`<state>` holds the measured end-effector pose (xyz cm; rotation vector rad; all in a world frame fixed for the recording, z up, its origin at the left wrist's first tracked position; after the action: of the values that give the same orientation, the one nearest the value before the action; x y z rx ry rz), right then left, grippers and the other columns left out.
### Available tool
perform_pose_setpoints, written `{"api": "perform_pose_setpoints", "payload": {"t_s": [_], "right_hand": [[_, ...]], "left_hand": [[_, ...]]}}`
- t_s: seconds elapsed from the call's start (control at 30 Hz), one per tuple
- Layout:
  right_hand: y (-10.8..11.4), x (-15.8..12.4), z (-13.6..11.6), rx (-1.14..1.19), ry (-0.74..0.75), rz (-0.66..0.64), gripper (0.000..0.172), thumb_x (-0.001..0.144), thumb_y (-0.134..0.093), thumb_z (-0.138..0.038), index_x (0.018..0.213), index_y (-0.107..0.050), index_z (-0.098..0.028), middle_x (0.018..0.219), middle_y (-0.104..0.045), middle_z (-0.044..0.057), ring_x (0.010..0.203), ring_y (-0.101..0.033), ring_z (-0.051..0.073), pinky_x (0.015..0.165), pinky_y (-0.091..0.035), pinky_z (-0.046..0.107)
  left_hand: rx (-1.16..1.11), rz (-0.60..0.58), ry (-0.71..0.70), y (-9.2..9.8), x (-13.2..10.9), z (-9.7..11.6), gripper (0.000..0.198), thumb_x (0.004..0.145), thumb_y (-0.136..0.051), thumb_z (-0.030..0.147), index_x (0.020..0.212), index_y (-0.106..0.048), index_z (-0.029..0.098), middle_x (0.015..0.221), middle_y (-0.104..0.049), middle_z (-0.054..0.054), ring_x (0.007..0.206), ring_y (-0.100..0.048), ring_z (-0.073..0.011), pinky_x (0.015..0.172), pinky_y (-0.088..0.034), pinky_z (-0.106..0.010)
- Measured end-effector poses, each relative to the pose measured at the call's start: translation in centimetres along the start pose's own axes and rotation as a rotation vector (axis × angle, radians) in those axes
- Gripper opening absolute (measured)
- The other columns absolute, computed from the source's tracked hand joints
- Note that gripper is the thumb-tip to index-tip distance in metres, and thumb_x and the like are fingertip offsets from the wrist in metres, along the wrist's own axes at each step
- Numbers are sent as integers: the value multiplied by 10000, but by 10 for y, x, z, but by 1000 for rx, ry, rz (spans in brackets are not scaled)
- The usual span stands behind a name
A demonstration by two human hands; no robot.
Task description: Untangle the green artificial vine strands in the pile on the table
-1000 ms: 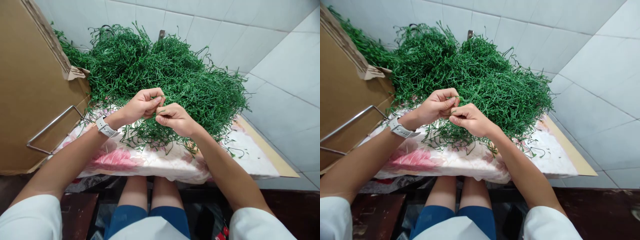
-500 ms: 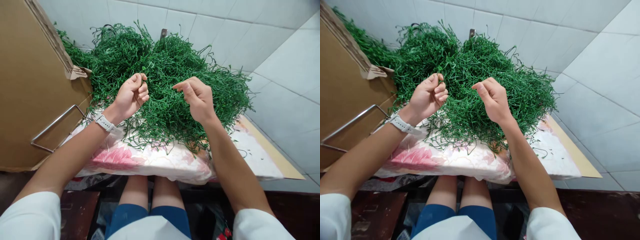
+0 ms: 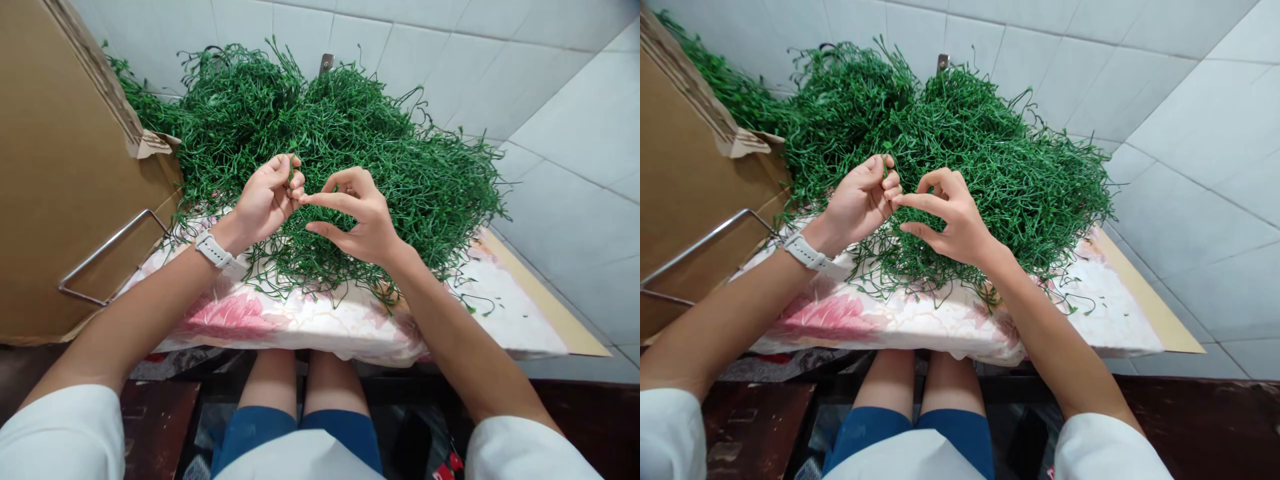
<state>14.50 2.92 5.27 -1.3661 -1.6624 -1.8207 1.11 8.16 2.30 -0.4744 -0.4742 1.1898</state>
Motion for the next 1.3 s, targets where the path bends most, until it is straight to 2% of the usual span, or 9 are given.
{"api": "perform_pose_setpoints", "payload": {"t_s": [0.13,0.3,0.63,0.83,0.97,1.07,1.17,1.23,1.3], "right_hand": [[0,0,2,29,-12,26,114,959,-693,-333,1032,-780,-342,1017,-604,39,806,-505,172,837,-479,412],[1,0,-2,82,14,-10,268,927,-596,-184,1080,-761,-330,1053,-606,55,831,-534,188,824,-487,427],[2,1,-2,57,4,39,103,907,-749,-356,983,-774,-291,964,-649,46,860,-563,191,810,-483,403],[8,3,10,404,-210,91,229,948,-707,-475,888,-804,-277,954,-719,54,871,-639,180,785,-517,368],[-11,-1,20,825,-388,74,376,921,-708,-574,810,-730,-216,896,-738,57,656,-593,119,574,-465,278],[-27,-3,18,1024,-457,2,454,896,-726,-601,725,-610,-197,708,-654,9,493,-479,78,454,-366,242],[-19,-2,23,1010,-487,59,494,860,-755,-628,710,-533,-214,585,-463,-62,452,-372,66,439,-352,236],[-4,-2,32,915,-517,129,478,856,-748,-649,742,-551,-229,569,-383,-77,459,-334,75,454,-363,247],[13,-3,44,782,-532,194,440,883,-716,-651,777,-606,-239,578,-388,-61,483,-345,92,475,-359,263]], "left_hand": [[-21,-22,26,-4,-1,-3,202,1083,-475,298,934,-548,183,622,-501,71,508,-535,-32,579,-509,-144],[-93,4,61,-4,-4,-2,250,1097,-429,279,917,-567,175,620,-494,68,491,-529,-28,575,-510,-149],[-98,-20,74,-8,-5,-1,284,1112,-364,264,933,-563,170,593,-477,67,477,-510,-29,519,-458,-134],[-73,-42,94,-9,-5,1,276,1103,-410,273,886,-554,181,540,-406,86,375,-364,-10,401,-299,-117],[-45,-107,162,-15,-9,-4,254,1090,-454,286,886,-568,186,500,-343,103,337,-306,-10,387,-270,-117],[27,-244,228,-22,-14,-12,226,1049,-545,271,846,-582,179,476,-327,103,327,-299,-14,378,-247,-118],[141,-420,285,-29,-20,-21,194,990,-639,244,817,-615,157,473,-350,91,333,-291,-12,365,-212,-116],[168,-445,276,-29,-20,-22,200,989,-636,239,812,-628,148,477,-355,87,339,-281,-11,363,-207,-116],[142,-383,233,-25,-17,-17,236,1019,-587,238,801,-618,152,472,-338,92,339,-268,-12,365,-211,-115]]}}
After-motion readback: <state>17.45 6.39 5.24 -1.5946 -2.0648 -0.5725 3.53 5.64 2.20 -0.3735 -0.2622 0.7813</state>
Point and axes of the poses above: each hand's wrist, its own x-axis towards the middle knuckle, its own y-axis out of the back of the hand, z = x × y, the point moved 8 cm from there along x, towards the middle knuckle
